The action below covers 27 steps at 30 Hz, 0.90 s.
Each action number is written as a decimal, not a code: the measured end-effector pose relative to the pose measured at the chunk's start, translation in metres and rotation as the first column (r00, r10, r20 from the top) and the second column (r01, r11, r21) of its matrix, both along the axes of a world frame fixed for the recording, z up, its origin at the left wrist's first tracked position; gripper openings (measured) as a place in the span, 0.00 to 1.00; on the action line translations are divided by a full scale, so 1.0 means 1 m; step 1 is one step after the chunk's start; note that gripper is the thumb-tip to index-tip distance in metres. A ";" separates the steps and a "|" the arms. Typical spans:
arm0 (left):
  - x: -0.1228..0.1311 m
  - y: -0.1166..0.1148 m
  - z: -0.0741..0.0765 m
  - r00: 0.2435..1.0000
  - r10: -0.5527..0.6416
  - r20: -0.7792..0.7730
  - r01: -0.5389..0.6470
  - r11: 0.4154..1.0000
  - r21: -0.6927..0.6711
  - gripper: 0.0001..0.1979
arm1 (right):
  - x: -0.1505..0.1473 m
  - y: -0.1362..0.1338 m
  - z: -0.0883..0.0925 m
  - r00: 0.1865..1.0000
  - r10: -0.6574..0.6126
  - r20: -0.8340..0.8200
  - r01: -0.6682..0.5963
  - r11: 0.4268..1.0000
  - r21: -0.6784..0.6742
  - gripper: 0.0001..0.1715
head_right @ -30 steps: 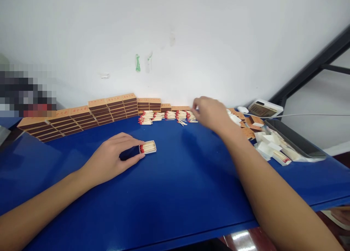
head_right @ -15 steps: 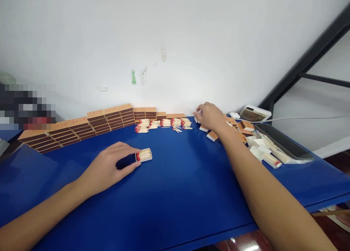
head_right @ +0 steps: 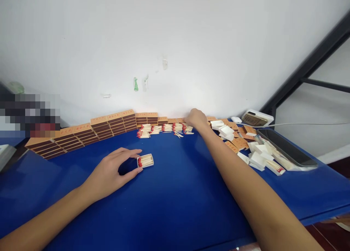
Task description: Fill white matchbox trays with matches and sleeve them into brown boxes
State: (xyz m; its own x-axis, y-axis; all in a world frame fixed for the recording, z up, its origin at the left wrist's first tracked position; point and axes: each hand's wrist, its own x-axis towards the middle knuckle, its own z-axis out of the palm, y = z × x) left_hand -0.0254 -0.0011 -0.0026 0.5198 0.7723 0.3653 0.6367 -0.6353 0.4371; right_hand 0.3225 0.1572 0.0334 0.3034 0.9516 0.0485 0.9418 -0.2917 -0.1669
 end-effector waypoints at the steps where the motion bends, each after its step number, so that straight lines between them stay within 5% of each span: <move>1: 0.000 0.000 -0.001 1.000 0.000 0.003 0.000 1.000 -0.002 0.23 | 0.001 0.000 -0.001 1.000 -0.015 -0.009 0.015 1.000 0.000 0.31; 9: -0.002 0.001 0.001 1.000 0.013 0.000 -0.013 1.000 0.004 0.24 | 0.001 0.002 0.001 0.994 -0.023 -0.107 0.024 1.000 0.005 0.25; 13: -0.003 0.002 0.002 1.000 0.026 0.015 -0.027 0.999 0.042 0.24 | 0.000 -0.007 0.012 0.968 0.017 -0.252 0.019 0.990 0.138 0.18; 16: -0.003 0.003 0.002 0.998 0.049 0.044 -0.054 0.993 0.104 0.24 | -0.015 -0.038 0.015 0.932 0.149 -0.332 -0.021 0.933 0.360 0.18; 18: -0.003 0.003 0.003 0.995 0.060 0.075 -0.072 0.985 0.158 0.24 | -0.033 -0.069 0.011 0.842 0.334 -0.423 -0.096 0.865 0.492 0.21; 20: -0.002 0.003 0.004 0.993 0.056 0.105 -0.078 0.974 0.215 0.22 | -0.054 -0.101 0.002 0.671 0.462 -0.579 -0.199 0.866 0.460 0.28; 22: -0.001 0.003 0.004 0.990 0.034 0.133 -0.069 0.961 0.268 0.20 | -0.072 -0.128 -0.007 0.527 0.474 -0.705 -0.243 0.880 0.409 0.31; 27: 0.000 0.004 0.007 0.984 -0.018 0.178 -0.047 0.934 0.353 0.13 | -0.089 -0.147 -0.012 0.409 0.422 -0.809 -0.302 0.899 0.316 0.30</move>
State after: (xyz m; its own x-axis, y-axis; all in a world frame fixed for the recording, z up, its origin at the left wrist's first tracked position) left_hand -0.0255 0.0025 0.0041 0.4122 0.5823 0.7008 0.5808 -0.7605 0.2903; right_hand 0.2332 0.0102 0.0214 -0.1218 0.9894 0.0792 0.3299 0.1157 -0.9369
